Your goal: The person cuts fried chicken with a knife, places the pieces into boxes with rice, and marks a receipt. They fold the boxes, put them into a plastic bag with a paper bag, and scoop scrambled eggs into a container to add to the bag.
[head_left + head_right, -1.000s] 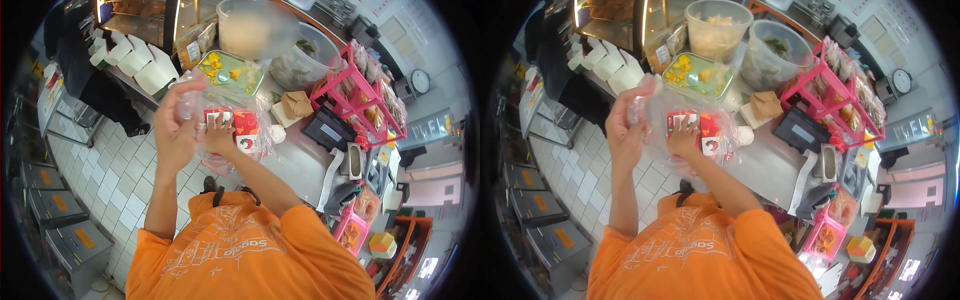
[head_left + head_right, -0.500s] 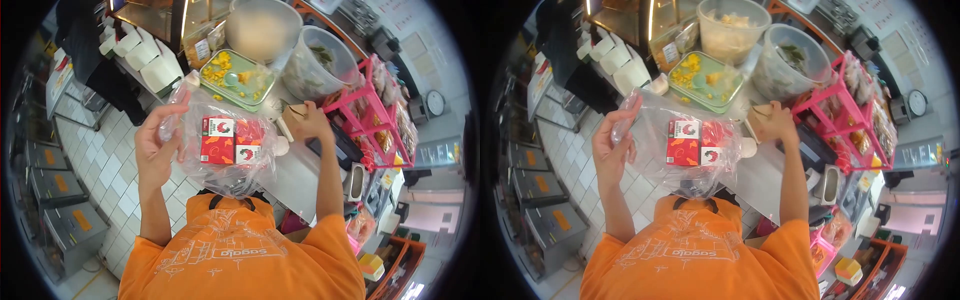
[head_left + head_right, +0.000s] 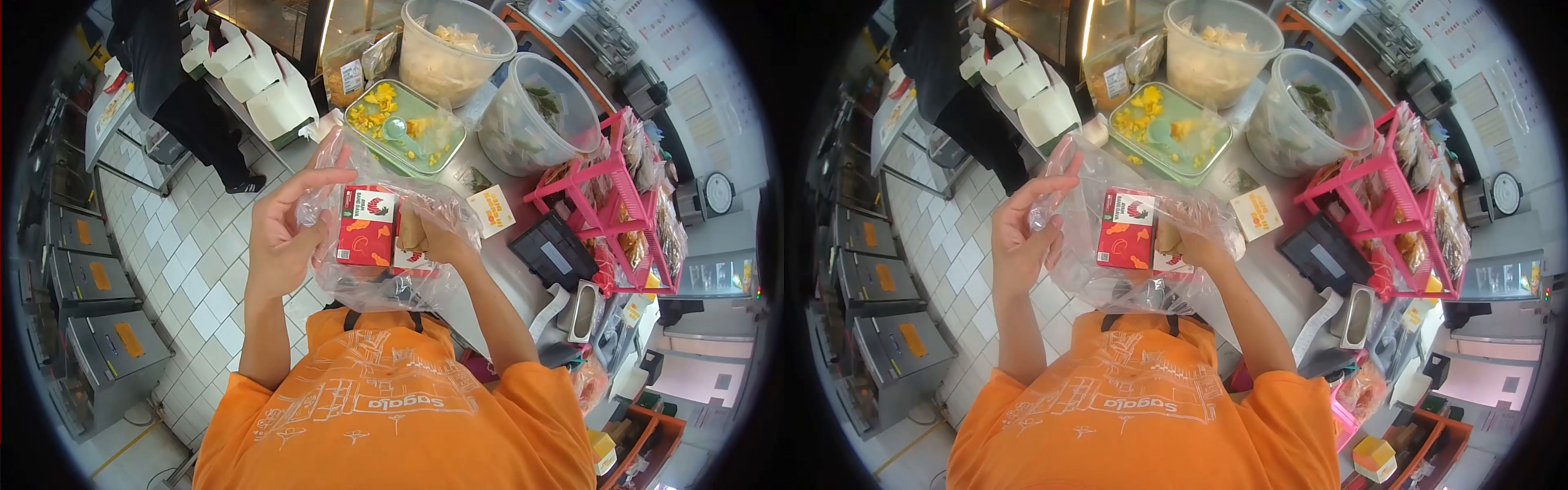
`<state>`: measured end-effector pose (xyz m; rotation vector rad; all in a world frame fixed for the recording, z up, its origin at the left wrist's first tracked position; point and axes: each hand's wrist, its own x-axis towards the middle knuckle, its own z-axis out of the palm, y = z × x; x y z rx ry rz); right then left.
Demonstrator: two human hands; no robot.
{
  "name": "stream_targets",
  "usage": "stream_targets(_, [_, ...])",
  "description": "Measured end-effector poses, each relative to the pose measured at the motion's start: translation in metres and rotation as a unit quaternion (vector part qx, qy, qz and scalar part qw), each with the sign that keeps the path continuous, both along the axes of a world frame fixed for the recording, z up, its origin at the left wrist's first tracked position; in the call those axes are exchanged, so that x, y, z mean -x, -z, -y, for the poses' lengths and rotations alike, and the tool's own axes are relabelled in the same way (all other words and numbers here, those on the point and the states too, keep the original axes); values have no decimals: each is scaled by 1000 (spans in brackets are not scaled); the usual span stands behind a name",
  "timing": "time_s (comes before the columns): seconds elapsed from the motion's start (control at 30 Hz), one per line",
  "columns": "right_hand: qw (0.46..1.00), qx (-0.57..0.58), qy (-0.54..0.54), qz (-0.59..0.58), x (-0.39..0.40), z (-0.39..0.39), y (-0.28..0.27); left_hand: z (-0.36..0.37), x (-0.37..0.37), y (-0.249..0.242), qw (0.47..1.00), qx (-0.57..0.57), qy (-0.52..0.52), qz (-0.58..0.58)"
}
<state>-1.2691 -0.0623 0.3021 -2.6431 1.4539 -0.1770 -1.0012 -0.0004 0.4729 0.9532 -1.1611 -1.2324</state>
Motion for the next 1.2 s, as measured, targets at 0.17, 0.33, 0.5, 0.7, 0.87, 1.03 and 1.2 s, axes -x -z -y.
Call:
stream_targets(0.17, [946, -161, -90, 266, 7, -31, -136, -2, -13, -3, 999, 25, 5, 23])
stream_targets(0.33, [952, -89, 263, 126, 128, 68, -22, -3, -17, 3, 998, 39, -32, 24])
stream_targets(0.5, [929, -117, 341, -87, 133, 97, 72, -6, -14, 0, 997, 56, -27, 36])
stream_targets(0.7, [907, -261, 261, 205, 100, 76, -114, -2, -21, 12, 999, 29, -37, 22])
stream_targets(0.87, [841, -410, -244, 256, -31, -1, -160, 5, -20, 7, 999, 18, -49, -12])
stream_targets(1.03, [939, -306, -46, 149, -95, 35, -41, -1, -26, -3, 1000, -12, -6, 6])
stream_targets(1.2, [959, -284, 10, 1, -53, 1, -61, 7, -26, -4, 958, 50, -175, 224])
